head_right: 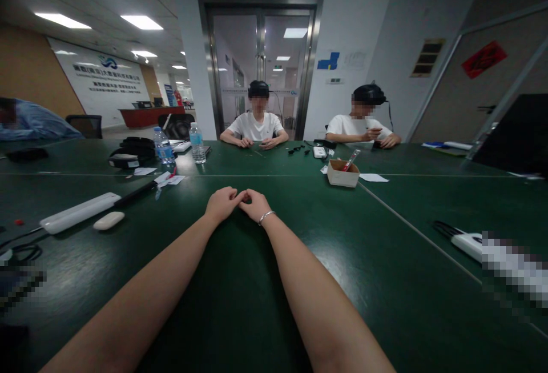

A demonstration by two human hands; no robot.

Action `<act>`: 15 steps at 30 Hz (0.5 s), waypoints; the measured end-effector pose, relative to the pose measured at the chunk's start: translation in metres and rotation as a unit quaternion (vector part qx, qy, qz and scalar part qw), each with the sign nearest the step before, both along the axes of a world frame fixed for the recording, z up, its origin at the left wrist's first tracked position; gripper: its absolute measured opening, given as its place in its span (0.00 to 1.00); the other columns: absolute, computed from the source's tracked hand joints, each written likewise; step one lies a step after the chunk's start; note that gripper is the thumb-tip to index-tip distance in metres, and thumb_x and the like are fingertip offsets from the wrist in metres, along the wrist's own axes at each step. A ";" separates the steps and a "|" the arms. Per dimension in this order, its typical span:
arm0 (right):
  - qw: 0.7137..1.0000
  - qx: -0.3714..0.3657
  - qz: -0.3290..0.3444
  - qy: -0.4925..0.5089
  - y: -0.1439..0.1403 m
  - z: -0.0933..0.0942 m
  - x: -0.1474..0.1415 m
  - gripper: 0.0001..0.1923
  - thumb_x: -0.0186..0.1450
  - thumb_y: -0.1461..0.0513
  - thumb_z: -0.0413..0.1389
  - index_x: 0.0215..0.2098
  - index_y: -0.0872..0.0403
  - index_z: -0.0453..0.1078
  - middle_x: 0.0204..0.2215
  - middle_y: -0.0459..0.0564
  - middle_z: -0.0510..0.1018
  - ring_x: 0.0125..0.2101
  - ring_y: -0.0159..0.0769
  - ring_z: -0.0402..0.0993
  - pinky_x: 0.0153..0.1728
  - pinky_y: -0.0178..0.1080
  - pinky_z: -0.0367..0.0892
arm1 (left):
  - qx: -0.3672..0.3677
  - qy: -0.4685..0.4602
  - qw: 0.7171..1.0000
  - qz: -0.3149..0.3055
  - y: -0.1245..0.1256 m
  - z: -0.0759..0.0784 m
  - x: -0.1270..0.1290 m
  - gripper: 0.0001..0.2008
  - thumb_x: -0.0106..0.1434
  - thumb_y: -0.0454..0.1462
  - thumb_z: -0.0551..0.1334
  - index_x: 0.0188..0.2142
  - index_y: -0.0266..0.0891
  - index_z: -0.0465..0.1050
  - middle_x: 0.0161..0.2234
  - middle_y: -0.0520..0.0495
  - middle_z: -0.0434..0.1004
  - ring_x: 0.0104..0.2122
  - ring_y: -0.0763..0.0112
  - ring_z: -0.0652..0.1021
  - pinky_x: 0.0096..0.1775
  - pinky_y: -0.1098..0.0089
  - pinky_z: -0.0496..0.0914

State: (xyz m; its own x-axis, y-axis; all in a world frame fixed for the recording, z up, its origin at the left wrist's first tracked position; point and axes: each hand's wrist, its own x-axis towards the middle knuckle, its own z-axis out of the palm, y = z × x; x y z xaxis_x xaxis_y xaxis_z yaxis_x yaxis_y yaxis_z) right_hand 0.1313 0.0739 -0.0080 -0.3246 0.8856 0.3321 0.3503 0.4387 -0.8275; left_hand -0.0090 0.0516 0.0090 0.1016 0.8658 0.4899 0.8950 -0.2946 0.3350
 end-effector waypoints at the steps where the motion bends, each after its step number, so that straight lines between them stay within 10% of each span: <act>1: 0.999 -0.028 0.002 0.016 -0.001 0.000 -0.003 0.06 0.55 0.65 0.58 0.29 0.56 0.63 0.25 0.44 0.71 0.17 0.24 0.67 0.13 0.25 0.61 | 0.004 0.010 1.000 -0.003 -0.001 0.001 0.001 0.22 0.60 0.51 0.49 0.19 0.39 0.62 0.23 0.50 0.63 0.25 0.71 0.66 0.26 0.71 0.53; 5: 0.984 -0.140 0.053 0.098 -0.004 -0.001 -0.002 0.08 0.57 0.67 0.57 0.29 0.56 0.59 0.20 0.43 0.70 0.15 0.27 0.69 0.13 0.28 0.66 | -0.013 0.051 0.998 -0.045 -0.010 0.019 0.006 0.22 0.60 0.51 0.48 0.21 0.40 0.67 0.25 0.47 0.67 0.28 0.68 0.69 0.29 0.71 0.56; 9: 0.973 -0.186 0.056 0.127 -0.015 0.004 0.031 0.13 0.54 0.64 0.61 0.30 0.56 0.59 0.23 0.46 0.73 0.17 0.30 0.72 0.16 0.30 0.69 | -0.073 0.122 0.985 -0.099 -0.038 0.073 -0.007 0.21 0.59 0.51 0.49 0.25 0.42 0.71 0.28 0.46 0.71 0.29 0.67 0.71 0.31 0.72 0.60; 12: 0.973 -0.193 0.042 0.122 -0.047 0.016 0.081 0.14 0.53 0.60 0.61 0.31 0.56 0.60 0.30 0.51 0.74 0.19 0.29 0.72 0.18 0.31 0.69 | -0.164 0.142 0.973 -0.079 -0.080 0.113 -0.051 0.19 0.55 0.53 0.55 0.27 0.42 0.72 0.27 0.47 0.72 0.28 0.67 0.72 0.32 0.72 0.63; 15: 0.972 -0.221 0.042 0.072 -0.101 0.032 0.151 0.14 0.54 0.57 0.59 0.35 0.55 0.65 0.36 0.56 0.73 0.23 0.31 0.73 0.25 0.35 0.71 | -0.253 0.144 0.957 0.013 -0.130 0.122 -0.127 0.21 0.50 0.55 0.56 0.32 0.43 0.72 0.30 0.49 0.73 0.29 0.66 0.73 0.36 0.66 0.64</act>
State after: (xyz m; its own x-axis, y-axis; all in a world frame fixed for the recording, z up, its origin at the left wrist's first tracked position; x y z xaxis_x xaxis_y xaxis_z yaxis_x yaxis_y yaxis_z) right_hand 0.2819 -0.0266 0.0235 -0.3799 0.9246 -0.0266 0.1953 0.0521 -0.9794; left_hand -0.1357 -0.0788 0.1305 0.1444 0.9888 -0.0373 0.9765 -0.1363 0.1670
